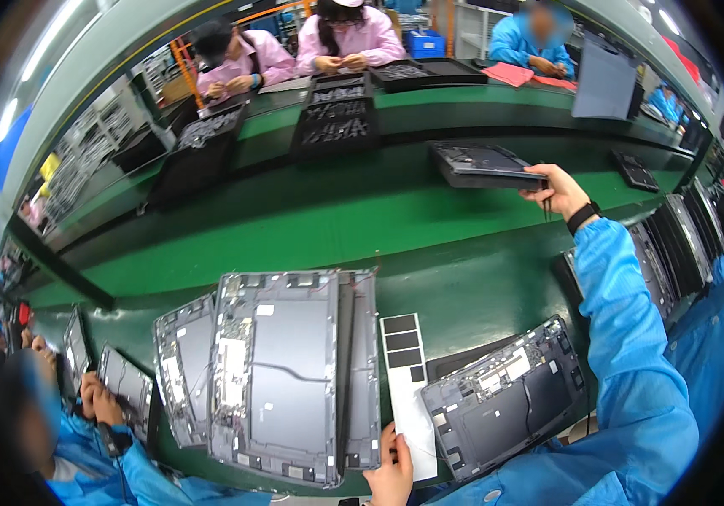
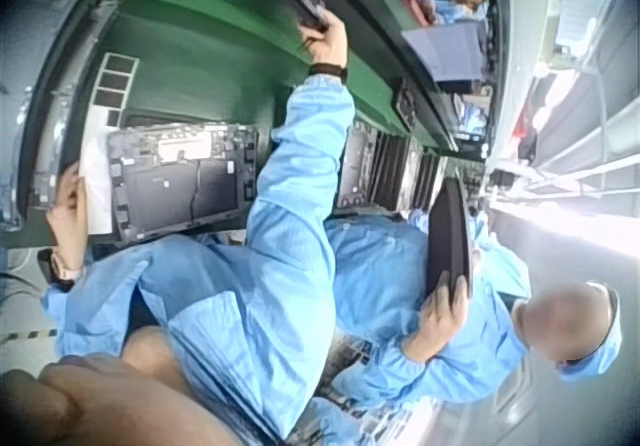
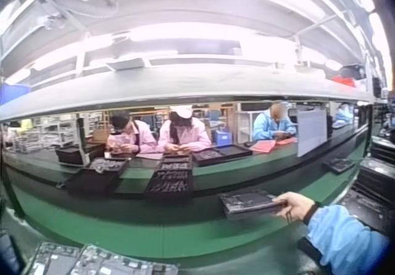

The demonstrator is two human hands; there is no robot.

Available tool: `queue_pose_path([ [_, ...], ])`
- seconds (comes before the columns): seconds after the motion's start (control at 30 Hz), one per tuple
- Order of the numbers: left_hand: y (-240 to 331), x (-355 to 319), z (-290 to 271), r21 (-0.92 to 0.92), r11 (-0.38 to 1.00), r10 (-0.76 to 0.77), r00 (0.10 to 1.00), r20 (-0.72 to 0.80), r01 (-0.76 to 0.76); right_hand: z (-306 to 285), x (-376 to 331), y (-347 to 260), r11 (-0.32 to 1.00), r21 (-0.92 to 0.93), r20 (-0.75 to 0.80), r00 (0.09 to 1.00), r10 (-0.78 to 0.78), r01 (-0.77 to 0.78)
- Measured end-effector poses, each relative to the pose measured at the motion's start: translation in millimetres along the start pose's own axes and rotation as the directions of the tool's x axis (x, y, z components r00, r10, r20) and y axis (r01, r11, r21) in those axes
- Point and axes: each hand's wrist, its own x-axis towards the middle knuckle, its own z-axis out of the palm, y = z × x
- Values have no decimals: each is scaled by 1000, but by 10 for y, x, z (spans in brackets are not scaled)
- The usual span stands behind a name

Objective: Assembling the internal components of an electronic device on a factory line, including cable management and adhesive application.

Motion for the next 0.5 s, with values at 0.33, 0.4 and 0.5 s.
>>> queue_pose_path([
  [0.33, -113, 39, 58, -34, 994, 102, 995, 21, -101, 1467, -1723, 617, 988, 60, 187, 971, -150, 141],
  [0.4, -168, 10, 78, -76, 991, 114, 993, 13, -113, 1846, -2018, 803, 991, -24, 313, 943, -115, 129],
  [0.5, -143, 58, 109, -125, 987, 107, 994, 31, -103, 2454, -2233, 1135, 998, -70, 472, 881, 40, -8],
])
